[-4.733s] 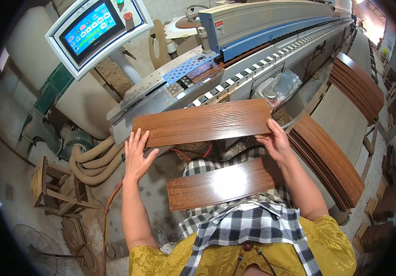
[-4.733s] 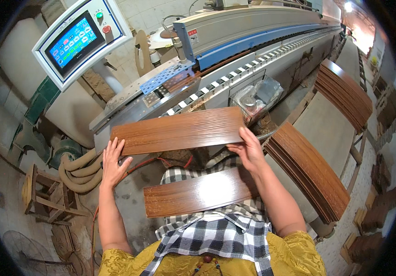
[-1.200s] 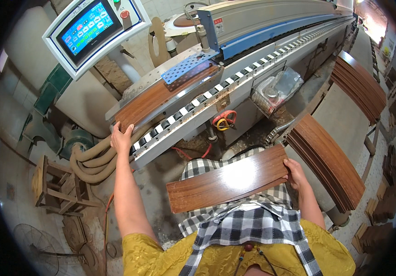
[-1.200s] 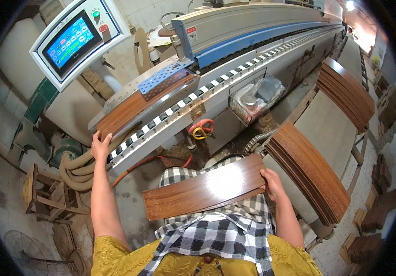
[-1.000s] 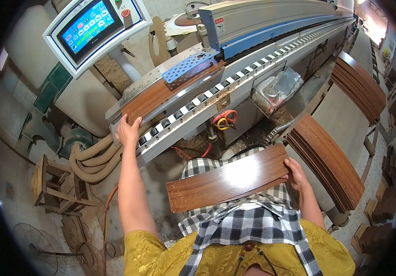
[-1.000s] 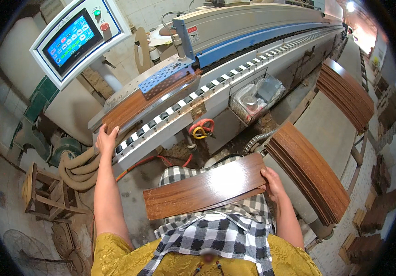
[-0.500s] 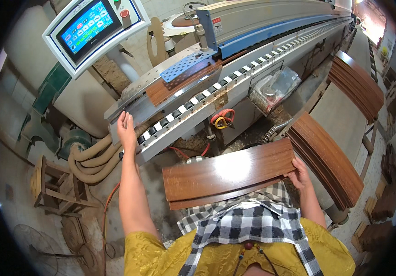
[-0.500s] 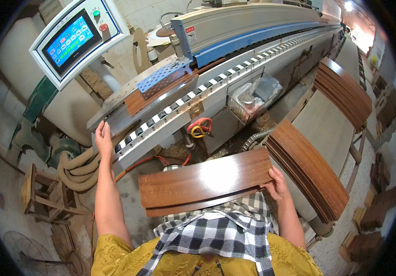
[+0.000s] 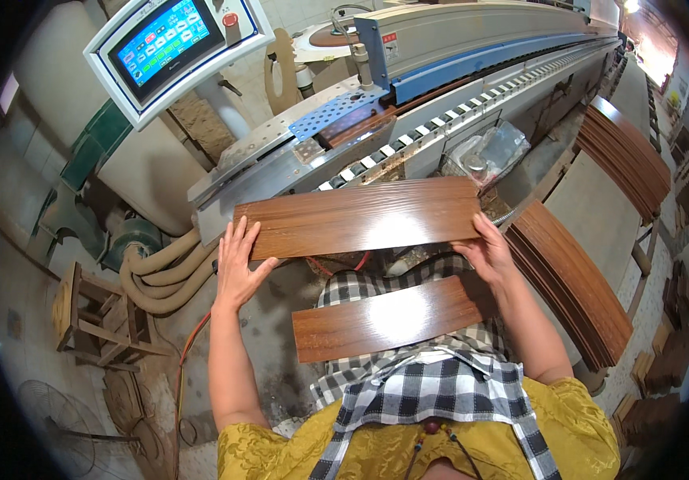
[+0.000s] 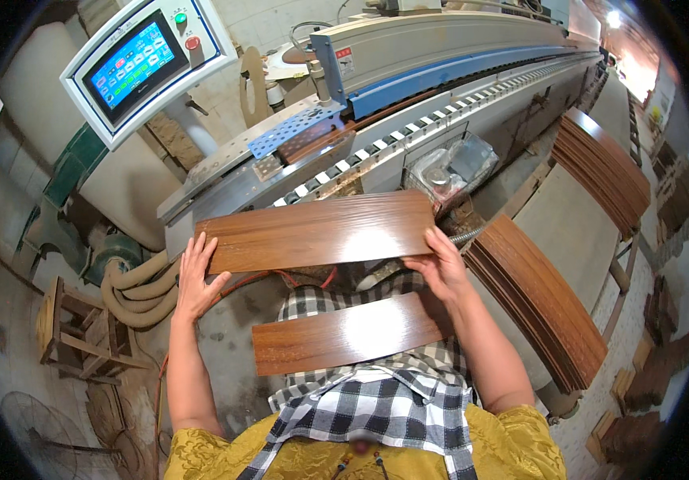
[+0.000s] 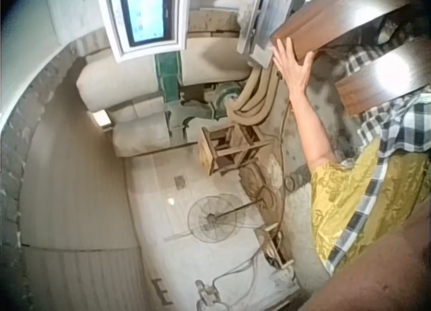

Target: The person feeds wooden planks into a CNC woodworking machine one at a time, then retrieves them from the output side. They briefly interact with a circular component on a separate machine and adjust settings on the CNC control panel before resuming feeding planks.

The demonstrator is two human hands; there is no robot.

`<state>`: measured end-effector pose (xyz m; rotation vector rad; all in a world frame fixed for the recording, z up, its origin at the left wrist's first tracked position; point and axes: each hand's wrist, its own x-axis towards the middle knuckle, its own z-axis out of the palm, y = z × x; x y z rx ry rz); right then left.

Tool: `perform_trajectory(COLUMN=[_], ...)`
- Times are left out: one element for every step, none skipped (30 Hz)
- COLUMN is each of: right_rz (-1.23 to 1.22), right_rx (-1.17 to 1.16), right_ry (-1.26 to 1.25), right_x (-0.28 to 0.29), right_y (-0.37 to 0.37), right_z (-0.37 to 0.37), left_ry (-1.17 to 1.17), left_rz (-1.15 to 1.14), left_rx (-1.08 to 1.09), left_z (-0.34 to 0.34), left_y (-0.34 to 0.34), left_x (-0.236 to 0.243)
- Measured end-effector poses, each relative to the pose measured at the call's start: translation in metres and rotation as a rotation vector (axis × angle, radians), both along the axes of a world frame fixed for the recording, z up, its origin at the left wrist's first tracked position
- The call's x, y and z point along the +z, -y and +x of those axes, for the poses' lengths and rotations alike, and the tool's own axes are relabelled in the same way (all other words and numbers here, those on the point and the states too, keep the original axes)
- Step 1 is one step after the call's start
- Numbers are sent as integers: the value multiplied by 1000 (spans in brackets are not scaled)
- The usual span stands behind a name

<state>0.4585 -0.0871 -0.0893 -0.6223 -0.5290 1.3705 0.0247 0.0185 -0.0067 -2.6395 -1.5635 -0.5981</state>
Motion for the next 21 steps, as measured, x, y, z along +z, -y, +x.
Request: perform_trajectory(right_rz=[-51,-92,-97,-104,-89,-76,-62,-70,-76,-82,-93,-117,-171,-225,-267,-307,-322,-339,-378,-417,-464], right_rx=[13,17,70,119,113,112,110,99,85,72,46,-7,-77,-147,-233,-320,-393,-467,-518,-571,-568], right_ry=[-5,-4,-105,-204,-235,-265,-295,-256,-218,-178,-100,-2,138,277,358,438,490,543,632,721,762], right_x=[6,6,4,8,13,26,32,30,25,18,4,-3,-10,-16,-27,-40,-51,-65,-83,-102,-117], right_y=[-9,-20,-32,-40,-43,-43,-43,-41,-36,-30,-23,-11,1,13,26,38,51,66,80,92,103], right_z=[-8,-15,-21,-28,-33,-41,-45,-44,-41,-36,-26,-17,-9,0,9,19,27,35,46,56,60], left_ry=[20,45,69,95,102,101,99,97,92,82,71,62,63,65,64,63,54,49,46,42,42], left_rz=[7,6,5,3,-16,-12,-9,-4,-7,-14,-20,-29,-38,-44,-47,-49,-59,-68,-77,-86,-90], left_rx=[33,67,103,137,161,190,218,244,282,322,360,396,436,466,493,521,546,575,604,631,651], left_z=[-6,-13,-22,-28,-33,-40,-45,-48,-47,-48,-49,-49,-48,-47,-45,-44,-42,-38,-33,-28,-25], left_y=[-3,-7,-11,-15,-17,-20,-24,-28,-29,-32,-35,-40,-42,-46,-49,-54,-57,-60,-63,-67,-72], left_x=[-2,-5,-9,-10,-8,-8,-10,-11,-8,-8,-8,-9,-7,-8,-7,-7,-6,-4,-2,0,1])
